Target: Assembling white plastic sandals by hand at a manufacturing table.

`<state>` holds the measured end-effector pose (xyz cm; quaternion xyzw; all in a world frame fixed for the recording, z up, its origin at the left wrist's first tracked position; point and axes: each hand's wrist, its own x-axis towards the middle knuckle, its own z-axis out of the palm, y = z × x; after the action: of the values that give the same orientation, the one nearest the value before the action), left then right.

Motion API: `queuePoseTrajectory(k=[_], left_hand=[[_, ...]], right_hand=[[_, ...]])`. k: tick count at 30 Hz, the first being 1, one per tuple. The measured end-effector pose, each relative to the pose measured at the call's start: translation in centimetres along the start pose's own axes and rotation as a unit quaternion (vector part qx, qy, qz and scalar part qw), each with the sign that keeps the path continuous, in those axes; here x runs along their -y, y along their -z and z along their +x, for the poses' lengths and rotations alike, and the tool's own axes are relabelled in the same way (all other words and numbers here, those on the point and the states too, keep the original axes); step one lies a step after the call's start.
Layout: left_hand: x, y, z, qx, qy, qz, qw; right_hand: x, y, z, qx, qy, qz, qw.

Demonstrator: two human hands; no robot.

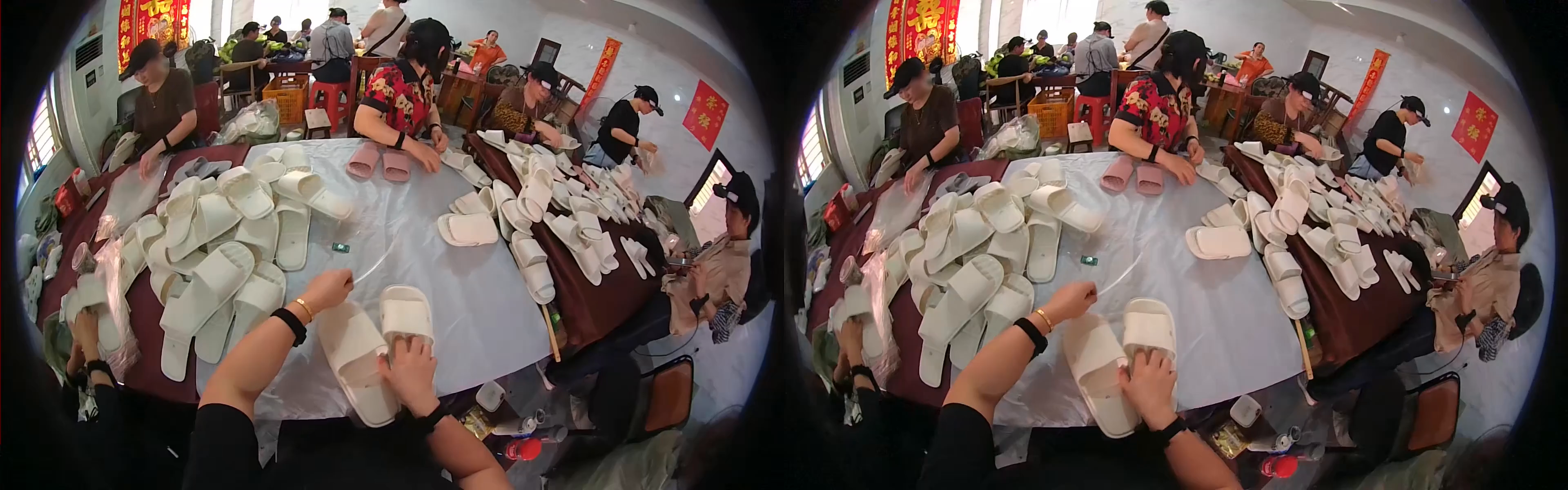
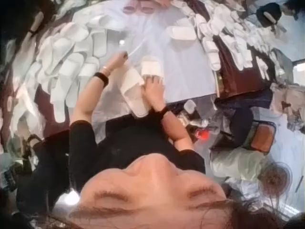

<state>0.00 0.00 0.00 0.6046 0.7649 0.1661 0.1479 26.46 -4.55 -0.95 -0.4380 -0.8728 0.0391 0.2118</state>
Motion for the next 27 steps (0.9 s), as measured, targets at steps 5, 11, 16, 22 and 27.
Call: queuePoseTrajectory(k=[5, 11, 16, 22, 27], left_hand=[[-0.4, 4.2, 1.0, -0.054, -0.082, -0.232, 0.968], [-2.3, 9.0, 1.7, -0.138, -0.081, -0.317, 0.935], [-5.1, 10.3, 1.6, -0.23, -0.155, -0.132, 0.952], [-1.0, 2.9, 1.7, -0.128, -0.115, 0.131, 0.976], [2.5, -0.7, 0.2, -0.095, -0.084, 0.192, 0.973]], right_hand=[[0.3, -0.1, 1.2, -0.006, -0.013, -0.008, 1.0], [0.3, 0.3, 0.7, 0.004, -0.008, -0.024, 1.0], [0.1, -0.4, 0.1, -0.006, -0.002, -0.027, 1.0], [1.0, -0.9, -0.7, 0.013, 0.011, -0.021, 1.0], [1.9, -0.6, -1.8, 0.026, 0.048, 0.013, 0.998]])
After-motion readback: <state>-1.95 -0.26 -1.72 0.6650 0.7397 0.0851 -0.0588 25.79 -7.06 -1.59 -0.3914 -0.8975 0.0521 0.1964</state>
